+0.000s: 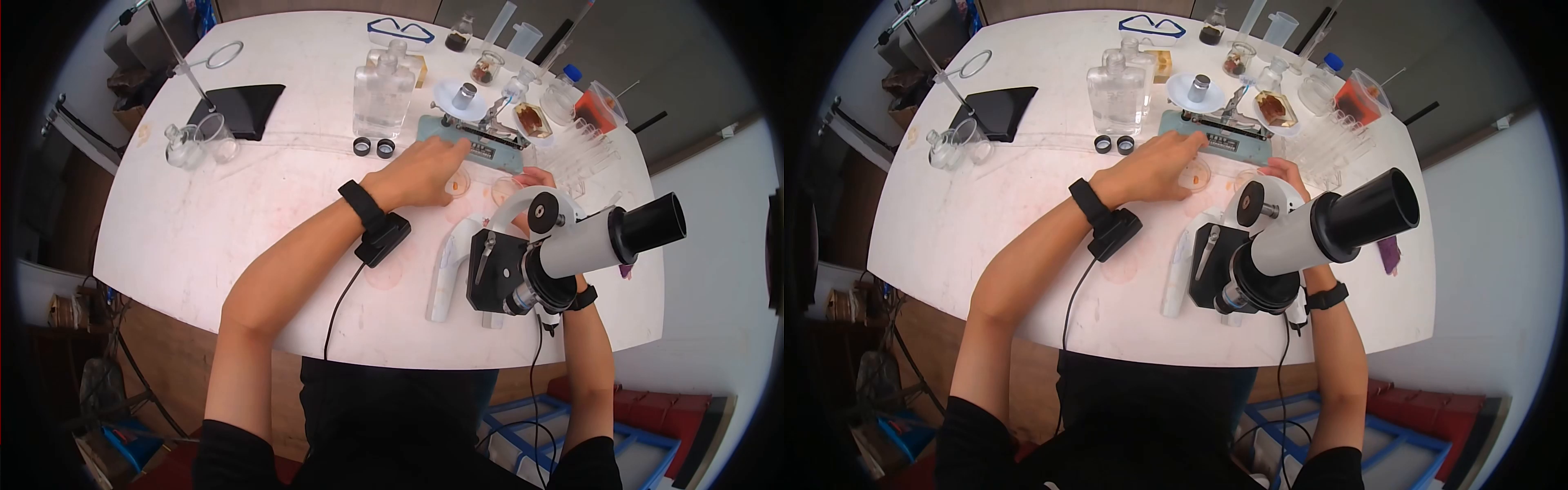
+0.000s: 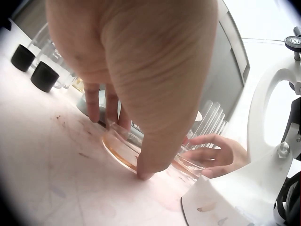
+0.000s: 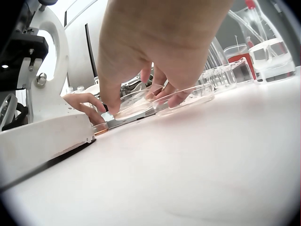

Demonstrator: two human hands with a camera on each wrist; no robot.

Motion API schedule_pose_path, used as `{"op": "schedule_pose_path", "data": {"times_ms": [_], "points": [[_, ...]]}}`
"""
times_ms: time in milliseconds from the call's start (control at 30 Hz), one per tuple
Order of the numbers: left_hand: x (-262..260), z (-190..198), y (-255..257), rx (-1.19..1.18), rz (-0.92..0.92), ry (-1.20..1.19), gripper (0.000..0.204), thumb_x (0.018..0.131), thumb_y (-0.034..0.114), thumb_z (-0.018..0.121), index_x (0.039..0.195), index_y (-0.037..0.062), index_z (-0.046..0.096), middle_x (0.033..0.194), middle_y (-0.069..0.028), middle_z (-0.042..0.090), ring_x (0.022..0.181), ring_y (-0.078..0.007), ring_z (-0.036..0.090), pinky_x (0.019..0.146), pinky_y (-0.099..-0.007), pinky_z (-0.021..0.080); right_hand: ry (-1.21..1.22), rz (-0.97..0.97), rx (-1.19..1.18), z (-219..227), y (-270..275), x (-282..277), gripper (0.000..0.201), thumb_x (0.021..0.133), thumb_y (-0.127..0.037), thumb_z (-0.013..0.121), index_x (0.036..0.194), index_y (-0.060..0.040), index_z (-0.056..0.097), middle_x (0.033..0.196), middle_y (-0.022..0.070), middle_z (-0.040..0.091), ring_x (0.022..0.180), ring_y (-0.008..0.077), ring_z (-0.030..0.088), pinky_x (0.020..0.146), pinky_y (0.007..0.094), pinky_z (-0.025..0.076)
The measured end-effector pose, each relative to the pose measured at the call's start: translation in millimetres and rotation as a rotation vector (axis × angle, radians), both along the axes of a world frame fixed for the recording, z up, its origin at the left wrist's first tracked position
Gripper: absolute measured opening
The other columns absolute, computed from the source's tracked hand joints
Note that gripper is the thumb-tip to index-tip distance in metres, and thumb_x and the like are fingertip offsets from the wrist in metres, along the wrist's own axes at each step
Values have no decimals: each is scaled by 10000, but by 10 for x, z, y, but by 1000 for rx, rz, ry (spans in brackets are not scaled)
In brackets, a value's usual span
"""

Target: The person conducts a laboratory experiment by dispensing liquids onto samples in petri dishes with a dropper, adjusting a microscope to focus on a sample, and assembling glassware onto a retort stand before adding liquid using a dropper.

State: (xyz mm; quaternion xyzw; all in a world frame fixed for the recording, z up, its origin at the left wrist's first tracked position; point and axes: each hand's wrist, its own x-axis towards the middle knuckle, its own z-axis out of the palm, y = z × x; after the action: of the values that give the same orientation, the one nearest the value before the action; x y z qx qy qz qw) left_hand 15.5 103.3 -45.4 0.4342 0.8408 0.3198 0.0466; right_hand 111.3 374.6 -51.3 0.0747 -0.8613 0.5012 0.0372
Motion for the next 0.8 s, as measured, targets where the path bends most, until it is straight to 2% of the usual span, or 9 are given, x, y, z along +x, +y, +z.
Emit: {"op": "schedule_pose_path", "data": {"times_ms": [167,267,500,600,700,800], "points": [[-30,-68,27,40,-6,-13,677,707,147,801,1263,39,429,1096,-230,613,1074,-398,561,917,-451,467,22,-65,104,89,-147,13,507,837,-128,685,1282,-50,457,1216,94,577,1140,150,567,968,246,438],[-26,-23,24,33,2,0,687,704,154,807,1262,34,425,1099,-218,628,1066,-394,567,913,-452,468,100,-28,122,3,-125,-49,480,815,-122,699,1232,-55,472,1196,93,597,1130,155,576,960,250,439],[-27,261,-89,16,28,-5,719,683,145,814,1271,12,423,1105,-217,627,1069,-388,574,913,-433,476,20,-31,189,220,-294,12,454,793,-130,720,1185,-50,504,1186,130,608,1131,185,590,964,271,440],[29,406,-135,-1,29,-7,746,667,135,825,1280,7,420,1110,-218,627,1071,-385,574,917,-425,477,106,-43,169,80,-234,-30,433,798,-147,722,1172,-54,523,1133,120,617,1101,205,607,964,286,444],[113,527,-182,0,24,-18,766,658,131,836,1288,5,417,1116,-213,627,1082,-382,573,919,-421,478,140,-22,365,134,-208,-29,448,777,-165,729,1170,-71,537,1065,116,616,1047,225,616,903,301,457],[241,626,-248,27,27,-11,778,659,129,840,1298,10,412,1128,-204,627,1095,-379,571,921,-418,477,206,10,390,219,-249,22,440,773,-159,701,1174,-69,543,1093,124,619,1051,239,597,914,322,442]]}}
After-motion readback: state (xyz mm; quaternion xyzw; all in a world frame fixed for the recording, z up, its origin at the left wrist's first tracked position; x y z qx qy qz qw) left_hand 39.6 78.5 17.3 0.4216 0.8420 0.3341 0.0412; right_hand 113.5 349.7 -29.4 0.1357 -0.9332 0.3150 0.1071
